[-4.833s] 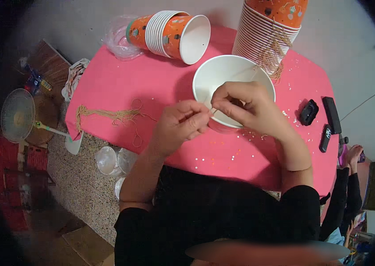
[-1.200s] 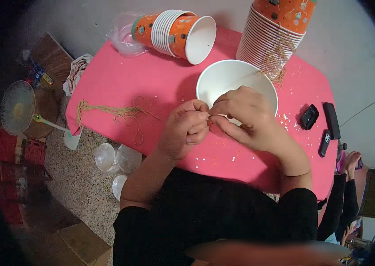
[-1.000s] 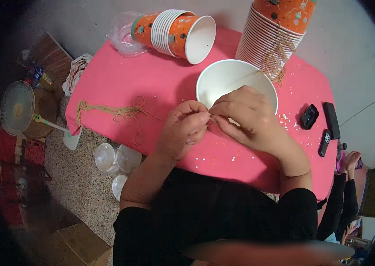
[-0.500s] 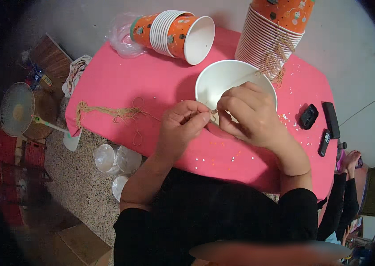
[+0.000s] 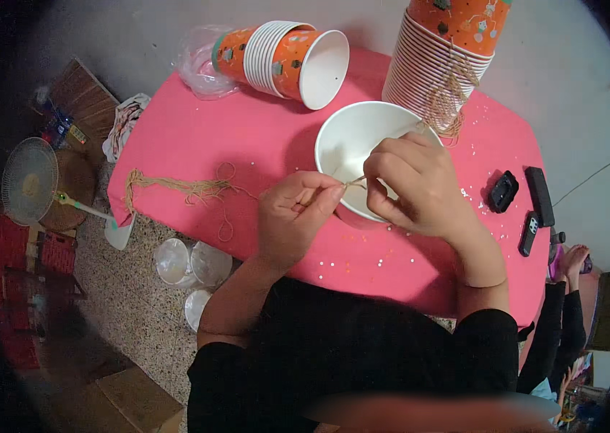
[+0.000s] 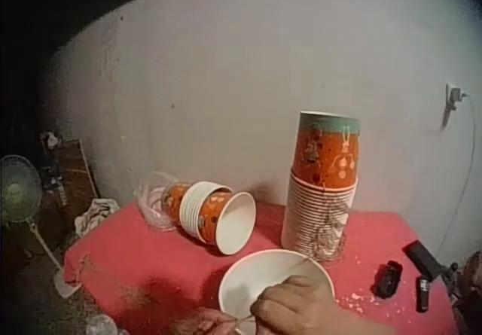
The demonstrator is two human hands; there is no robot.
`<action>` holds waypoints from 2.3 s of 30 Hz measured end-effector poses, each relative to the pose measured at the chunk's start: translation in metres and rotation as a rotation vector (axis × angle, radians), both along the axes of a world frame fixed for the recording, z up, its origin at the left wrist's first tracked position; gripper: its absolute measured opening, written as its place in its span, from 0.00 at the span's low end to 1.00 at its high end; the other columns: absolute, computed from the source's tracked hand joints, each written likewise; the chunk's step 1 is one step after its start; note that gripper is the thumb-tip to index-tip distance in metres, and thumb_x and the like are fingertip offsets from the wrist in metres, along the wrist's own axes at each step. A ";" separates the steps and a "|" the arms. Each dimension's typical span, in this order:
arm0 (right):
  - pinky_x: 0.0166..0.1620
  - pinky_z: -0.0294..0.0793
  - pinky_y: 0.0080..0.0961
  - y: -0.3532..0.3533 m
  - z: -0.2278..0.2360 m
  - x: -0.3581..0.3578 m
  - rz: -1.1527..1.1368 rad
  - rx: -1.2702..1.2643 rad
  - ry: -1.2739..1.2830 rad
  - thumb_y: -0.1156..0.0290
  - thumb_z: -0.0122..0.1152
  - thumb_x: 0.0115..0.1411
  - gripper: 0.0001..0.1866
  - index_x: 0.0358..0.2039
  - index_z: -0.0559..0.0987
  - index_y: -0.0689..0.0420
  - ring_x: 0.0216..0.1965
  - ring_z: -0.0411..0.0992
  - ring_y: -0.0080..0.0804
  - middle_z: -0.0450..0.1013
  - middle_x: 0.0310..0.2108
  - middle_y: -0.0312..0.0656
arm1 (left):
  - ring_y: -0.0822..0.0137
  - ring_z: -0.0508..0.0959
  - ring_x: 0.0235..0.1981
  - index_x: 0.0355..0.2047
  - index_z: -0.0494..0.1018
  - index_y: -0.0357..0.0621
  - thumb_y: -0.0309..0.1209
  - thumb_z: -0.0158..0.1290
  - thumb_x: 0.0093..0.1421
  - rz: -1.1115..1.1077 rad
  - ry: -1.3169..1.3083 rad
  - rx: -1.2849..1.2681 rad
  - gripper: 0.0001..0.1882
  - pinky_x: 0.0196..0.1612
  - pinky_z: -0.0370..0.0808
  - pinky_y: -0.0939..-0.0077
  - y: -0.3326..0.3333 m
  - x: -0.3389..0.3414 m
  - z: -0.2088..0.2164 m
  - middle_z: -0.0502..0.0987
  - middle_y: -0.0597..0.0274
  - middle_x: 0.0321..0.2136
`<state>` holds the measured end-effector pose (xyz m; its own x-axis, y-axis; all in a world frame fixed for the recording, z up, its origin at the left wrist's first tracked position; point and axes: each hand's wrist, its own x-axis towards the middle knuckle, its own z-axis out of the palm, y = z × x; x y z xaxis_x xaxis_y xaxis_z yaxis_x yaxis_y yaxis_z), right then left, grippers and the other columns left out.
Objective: Attaching strings to paper buckets for assembly.
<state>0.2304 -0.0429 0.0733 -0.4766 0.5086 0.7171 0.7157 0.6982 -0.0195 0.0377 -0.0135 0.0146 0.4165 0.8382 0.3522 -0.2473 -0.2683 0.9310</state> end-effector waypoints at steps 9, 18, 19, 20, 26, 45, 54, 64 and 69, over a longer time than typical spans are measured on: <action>0.25 0.69 0.29 0.001 0.001 0.007 0.056 -0.274 0.257 0.74 0.63 0.46 0.09 0.28 0.73 0.57 0.23 0.72 0.35 0.70 0.23 0.40 | 0.85 0.69 0.25 0.34 0.74 0.37 0.20 0.51 0.61 0.072 0.065 0.039 0.03 0.27 0.65 0.89 0.004 -0.004 -0.003 0.73 0.73 0.23; 0.28 0.69 0.28 -0.004 -0.004 -0.004 0.061 -0.537 0.290 0.74 0.63 0.51 0.08 0.31 0.75 0.60 0.25 0.71 0.32 0.72 0.27 0.41 | 0.85 0.68 0.25 0.33 0.75 0.38 0.20 0.54 0.58 0.035 0.000 0.001 0.03 0.27 0.63 0.88 0.000 -0.005 -0.003 0.73 0.72 0.24; 0.26 0.70 0.32 -0.003 -0.005 -0.004 0.085 -0.502 0.315 0.72 0.62 0.52 0.07 0.30 0.74 0.59 0.24 0.73 0.36 0.72 0.24 0.42 | 0.85 0.68 0.25 0.33 0.75 0.38 0.20 0.54 0.58 0.036 -0.002 0.002 0.03 0.27 0.63 0.88 0.002 -0.006 -0.004 0.73 0.72 0.24; 0.26 0.70 0.32 -0.005 -0.003 -0.004 0.085 -0.500 0.313 0.72 0.62 0.52 0.07 0.30 0.74 0.59 0.24 0.73 0.36 0.72 0.24 0.42 | 0.84 0.68 0.25 0.33 0.75 0.39 0.19 0.55 0.56 0.080 0.035 0.122 0.04 0.26 0.63 0.88 0.004 -0.006 -0.007 0.73 0.70 0.26; 0.27 0.67 0.25 -0.016 0.004 -0.009 0.043 -0.514 0.247 0.78 0.60 0.54 0.03 0.29 0.75 0.60 0.20 0.69 0.30 0.71 0.22 0.39 | 0.79 0.70 0.24 0.32 0.76 0.40 0.18 0.59 0.51 0.227 0.176 0.479 0.08 0.25 0.64 0.85 -0.002 -0.002 0.014 0.74 0.63 0.29; 0.29 0.68 0.29 -0.025 0.025 0.015 -0.146 0.262 -0.147 0.70 0.59 0.40 0.15 0.32 0.75 0.58 0.25 0.71 0.32 0.69 0.25 0.37 | 0.64 0.73 0.33 0.27 0.73 0.39 0.17 0.58 0.48 0.230 0.244 0.559 0.07 0.35 0.71 0.74 0.002 -0.008 0.007 0.72 0.59 0.32; 0.27 0.68 0.29 -0.021 0.037 0.044 -0.292 0.415 -0.017 0.78 0.64 0.43 0.13 0.32 0.74 0.58 0.26 0.72 0.38 0.72 0.25 0.40 | 0.67 0.71 0.35 0.27 0.75 0.40 0.17 0.58 0.48 0.179 0.302 0.541 0.07 0.37 0.70 0.76 0.007 -0.004 0.002 0.67 0.57 0.38; 0.28 0.71 0.27 -0.027 0.033 0.050 -0.124 -0.108 0.366 0.82 0.58 0.53 0.10 0.36 0.73 0.60 0.26 0.74 0.37 0.72 0.27 0.43 | 0.65 0.73 0.39 0.37 0.72 0.42 0.21 0.62 0.46 0.122 0.481 0.752 0.17 0.37 0.71 0.76 0.020 -0.010 0.008 0.66 0.55 0.49; 0.30 0.70 0.25 -0.039 0.047 0.048 -0.031 -0.267 0.402 0.82 0.59 0.52 0.08 0.35 0.75 0.62 0.27 0.73 0.32 0.73 0.26 0.41 | 0.66 0.75 0.41 0.38 0.70 0.43 0.23 0.64 0.45 0.068 0.330 0.743 0.20 0.37 0.72 0.77 0.058 -0.030 -0.005 0.70 0.58 0.44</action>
